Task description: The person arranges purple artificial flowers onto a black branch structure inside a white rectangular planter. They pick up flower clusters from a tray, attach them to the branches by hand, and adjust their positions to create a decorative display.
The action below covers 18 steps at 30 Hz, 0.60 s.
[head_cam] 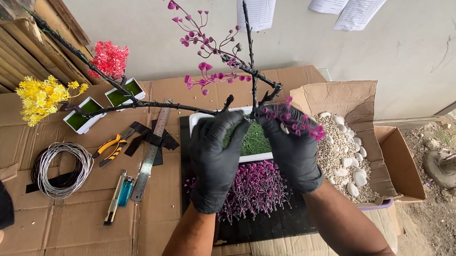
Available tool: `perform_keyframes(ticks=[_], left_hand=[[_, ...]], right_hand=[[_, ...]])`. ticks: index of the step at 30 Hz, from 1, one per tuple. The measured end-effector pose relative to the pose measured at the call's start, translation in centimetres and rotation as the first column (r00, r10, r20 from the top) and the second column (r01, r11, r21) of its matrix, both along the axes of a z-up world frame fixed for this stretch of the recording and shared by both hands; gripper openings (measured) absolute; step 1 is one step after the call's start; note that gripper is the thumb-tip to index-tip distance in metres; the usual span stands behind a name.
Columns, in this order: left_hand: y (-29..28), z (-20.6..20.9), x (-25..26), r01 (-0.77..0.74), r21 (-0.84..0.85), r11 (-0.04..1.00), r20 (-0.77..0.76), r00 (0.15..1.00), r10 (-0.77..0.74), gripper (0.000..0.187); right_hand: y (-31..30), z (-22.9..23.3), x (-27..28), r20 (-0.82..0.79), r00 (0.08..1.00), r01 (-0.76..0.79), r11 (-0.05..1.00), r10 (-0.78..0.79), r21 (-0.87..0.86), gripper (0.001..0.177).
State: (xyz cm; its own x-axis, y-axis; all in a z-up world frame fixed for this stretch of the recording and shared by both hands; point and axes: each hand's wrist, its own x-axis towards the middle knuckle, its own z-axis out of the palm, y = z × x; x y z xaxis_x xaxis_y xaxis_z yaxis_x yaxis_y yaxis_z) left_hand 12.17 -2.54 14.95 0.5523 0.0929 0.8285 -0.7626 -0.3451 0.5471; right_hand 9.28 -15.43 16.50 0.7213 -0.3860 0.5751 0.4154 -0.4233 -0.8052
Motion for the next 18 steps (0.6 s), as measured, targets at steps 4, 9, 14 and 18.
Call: perform_keyframes(ticks=[4, 9, 14, 18], left_hand=[[1.2, 0.7, 1.7, -0.017, -0.001, 1.0, 0.033, 0.999, 0.017, 0.035], [1.2, 1.2, 2.3, -0.061, 0.03, 0.998, -0.097, 0.993, 0.063, 0.036], [1.1, 0.5, 3.3, -0.093, 0.082, 0.992, -0.103, 0.99, 0.101, 0.031], [1.3, 0.1, 3.9, -0.092, 0.097, 0.991, -0.106, 0.989, 0.102, 0.026]], right_hand=[[0.9, 4.9, 0.1, 0.038, 0.999, -0.016, 1.0, 0.016, 0.002, 0.006], [1.2, 3.7, 2.3, -0.209, 0.964, 0.159, 0.986, -0.168, -0.057, 0.004], [1.8, 3.9, 2.9, -0.238, 0.957, 0.164, 0.986, -0.168, -0.036, 0.008], [1.7, 2.8, 3.1, -0.214, 0.957, 0.183, 0.981, -0.194, -0.071, 0.011]])
